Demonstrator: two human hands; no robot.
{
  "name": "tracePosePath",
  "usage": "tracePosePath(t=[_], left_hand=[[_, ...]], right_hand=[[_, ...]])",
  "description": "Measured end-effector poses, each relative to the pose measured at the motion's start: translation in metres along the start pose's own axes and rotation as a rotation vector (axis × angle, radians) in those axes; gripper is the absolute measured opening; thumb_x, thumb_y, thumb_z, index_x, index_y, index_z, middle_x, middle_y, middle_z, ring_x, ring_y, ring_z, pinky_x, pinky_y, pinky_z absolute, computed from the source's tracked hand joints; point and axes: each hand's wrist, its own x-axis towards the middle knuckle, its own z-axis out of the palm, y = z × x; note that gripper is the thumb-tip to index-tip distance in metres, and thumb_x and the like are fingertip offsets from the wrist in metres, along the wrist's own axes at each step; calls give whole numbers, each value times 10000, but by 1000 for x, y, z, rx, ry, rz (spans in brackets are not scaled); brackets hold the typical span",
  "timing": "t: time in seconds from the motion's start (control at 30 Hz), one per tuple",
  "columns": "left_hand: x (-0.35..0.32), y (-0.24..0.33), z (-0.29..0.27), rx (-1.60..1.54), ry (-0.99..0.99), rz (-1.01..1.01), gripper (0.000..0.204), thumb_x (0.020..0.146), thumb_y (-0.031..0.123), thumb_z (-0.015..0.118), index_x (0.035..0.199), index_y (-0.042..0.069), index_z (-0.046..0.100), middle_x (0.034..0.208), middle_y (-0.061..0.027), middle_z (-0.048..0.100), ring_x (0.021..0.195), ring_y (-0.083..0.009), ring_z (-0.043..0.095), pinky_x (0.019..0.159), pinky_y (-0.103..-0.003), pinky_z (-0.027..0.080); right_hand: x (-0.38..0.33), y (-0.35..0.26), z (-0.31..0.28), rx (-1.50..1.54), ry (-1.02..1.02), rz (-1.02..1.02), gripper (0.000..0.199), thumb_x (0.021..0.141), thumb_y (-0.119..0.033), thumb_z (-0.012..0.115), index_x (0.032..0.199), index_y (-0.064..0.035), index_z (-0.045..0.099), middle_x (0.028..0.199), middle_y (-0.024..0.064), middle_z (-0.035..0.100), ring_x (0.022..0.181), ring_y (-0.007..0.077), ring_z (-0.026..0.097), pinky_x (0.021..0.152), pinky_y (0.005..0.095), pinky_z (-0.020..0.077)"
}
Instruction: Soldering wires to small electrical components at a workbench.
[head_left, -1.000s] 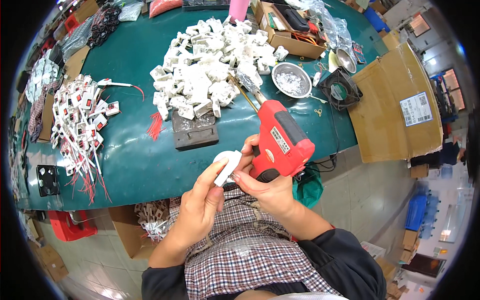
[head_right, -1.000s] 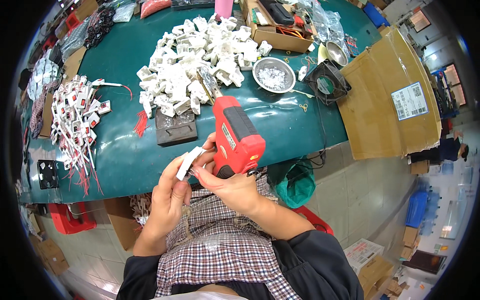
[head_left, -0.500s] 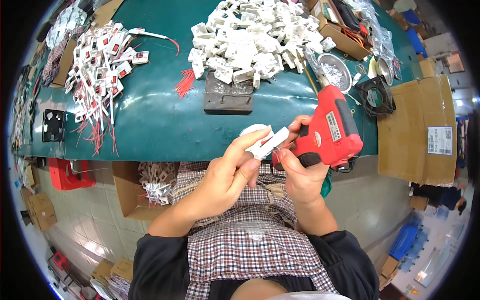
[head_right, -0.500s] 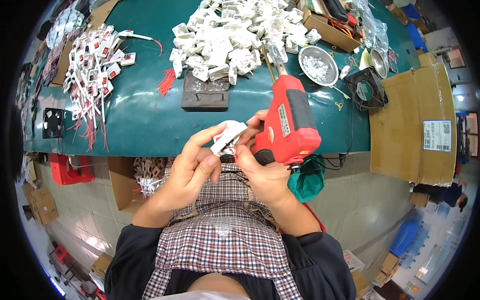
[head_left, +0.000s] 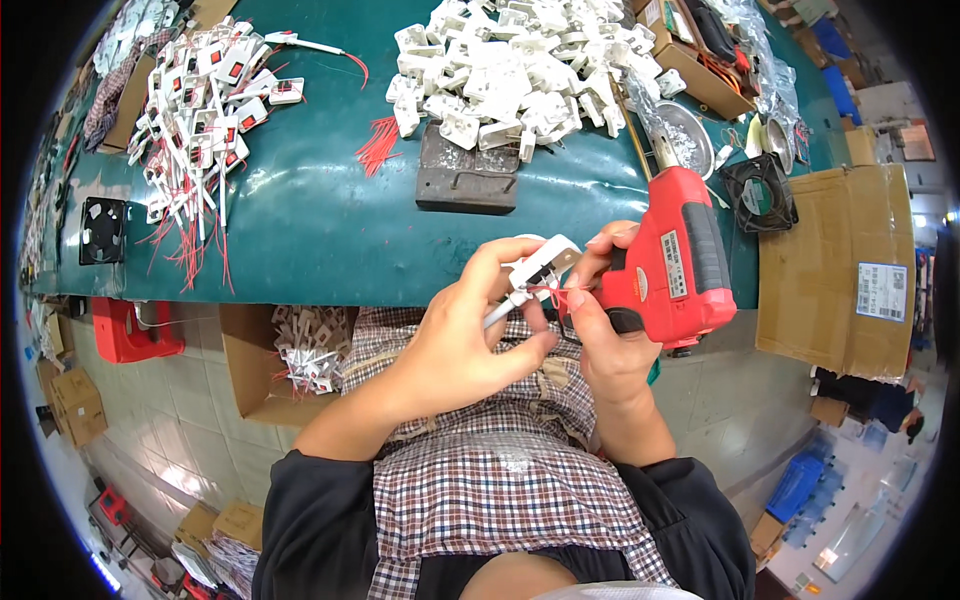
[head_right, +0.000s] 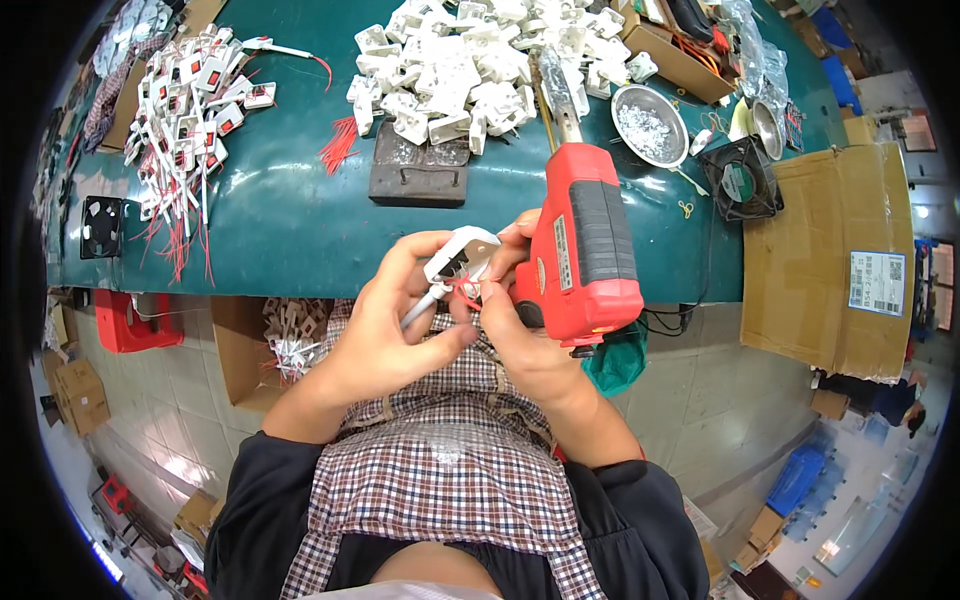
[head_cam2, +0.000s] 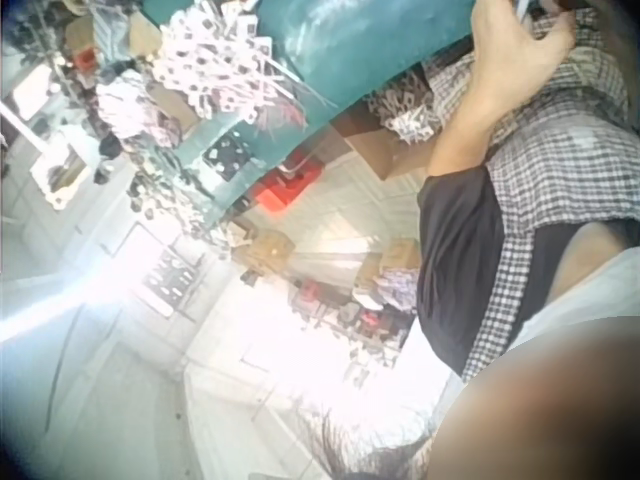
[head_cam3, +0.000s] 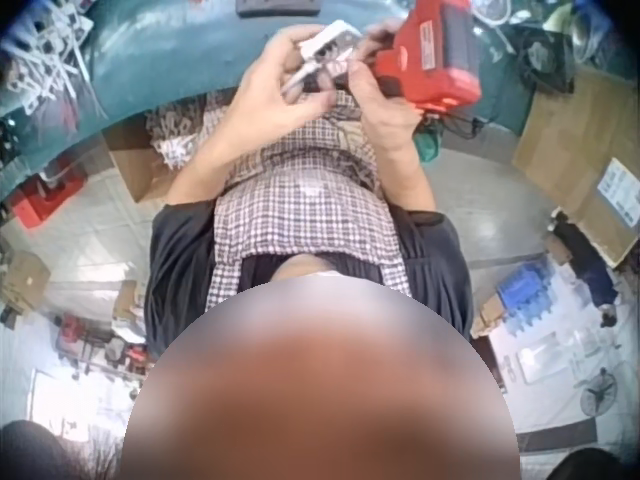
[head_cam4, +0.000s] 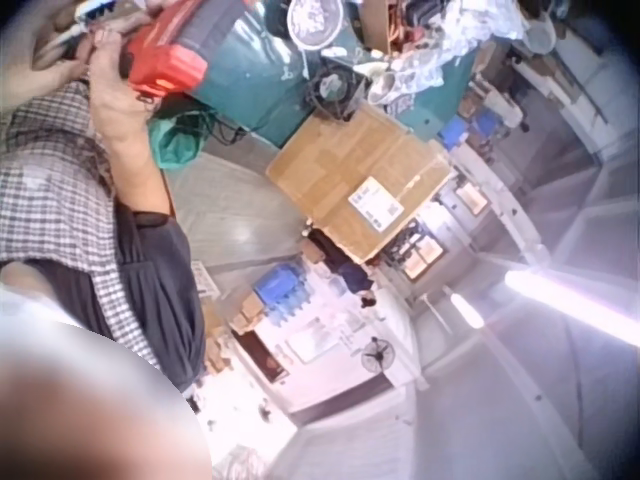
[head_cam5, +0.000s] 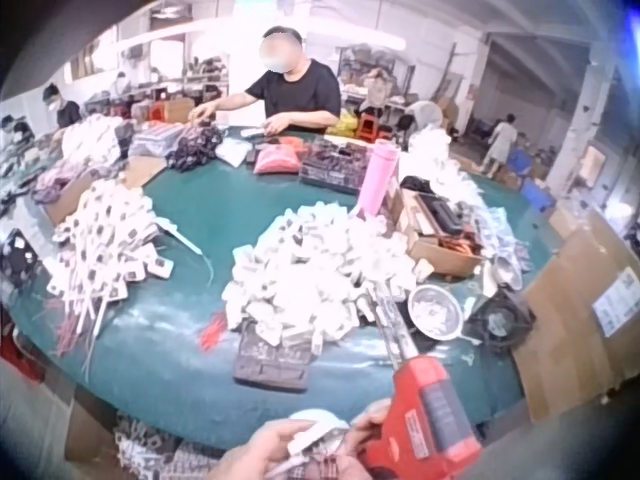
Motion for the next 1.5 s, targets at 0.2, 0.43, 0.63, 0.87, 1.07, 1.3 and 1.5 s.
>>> tracePosePath(t=[0.2, 0.43, 0.63, 0.87, 1.07, 1.3, 1.5], left_hand=[[4, 11, -14, -30, -45, -238, 409, 873, 136, 794, 1221, 15, 615, 973, -10, 676, 778, -21, 552, 634, -190, 452], [1, 13, -13, -106, 40, -157, 265, 851, 89, 822, 1036, 20, 645, 983, -18, 670, 922, -75, 629, 791, -250, 542], [2, 10, -14, 157, 154, 100, 292, 809, 27, 825, 1035, 0, 643, 1038, -82, 700, 947, -122, 693, 810, -267, 570], [7, -10, -17, 397, 368, 120, 262, 774, 35, 845, 945, 35, 647, 770, 19, 680, 587, -5, 531, 482, -185, 381], [14, -24, -15, 511, 424, 101, 268, 726, 68, 848, 901, 54, 644, 745, -12, 676, 511, -69, 524, 461, -240, 405], [16, -26, -14, 608, 420, 129, 276, 713, 52, 835, 901, 56, 633, 762, -24, 676, 494, -85, 517, 455, -247, 401], [16, -27, -13, 613, 415, 136, 290, 709, 55, 839, 906, 50, 626, 779, -30, 677, 480, -80, 501, 447, -243, 387]], right_hand=[[1, 5, -3, 26, 56, -25, 519, 777, 129, 631, 1240, -35, 464, 1154, 105, 500, 877, 140, 590, 784, 287, 509], [-6, 4, -1, -5, -67, 32, 527, 773, 159, 619, 1238, -38, 467, 1152, 96, 498, 889, 134, 596, 786, 279, 515], [-11, 5, -1, -131, -97, 63, 504, 806, 175, 614, 1244, -30, 474, 1160, 87, 502, 898, 111, 592, 775, 252, 501], [-17, 4, -17, -219, 54, 184, 401, 891, 35, 651, 1258, -2, 495, 1114, 91, 554, 868, 134, 619, 773, 306, 537], [-47, -29, -47, -349, 57, 335, 479, 950, -172, 668, 1359, -4, 481, 962, 61, 572, 715, 121, 565, 686, 324, 513], [-93, -51, -92, -757, -138, 464, 227, 815, -116, 757, 998, 0, 690, 845, 99, 661, 781, 221, 679, 731, 344, 545], [-97, -40, -98, -786, -264, 307, 237, 746, -4, 747, 972, -4, 676, 945, 147, 654, 786, 352, 667, 714, 398, 555]])
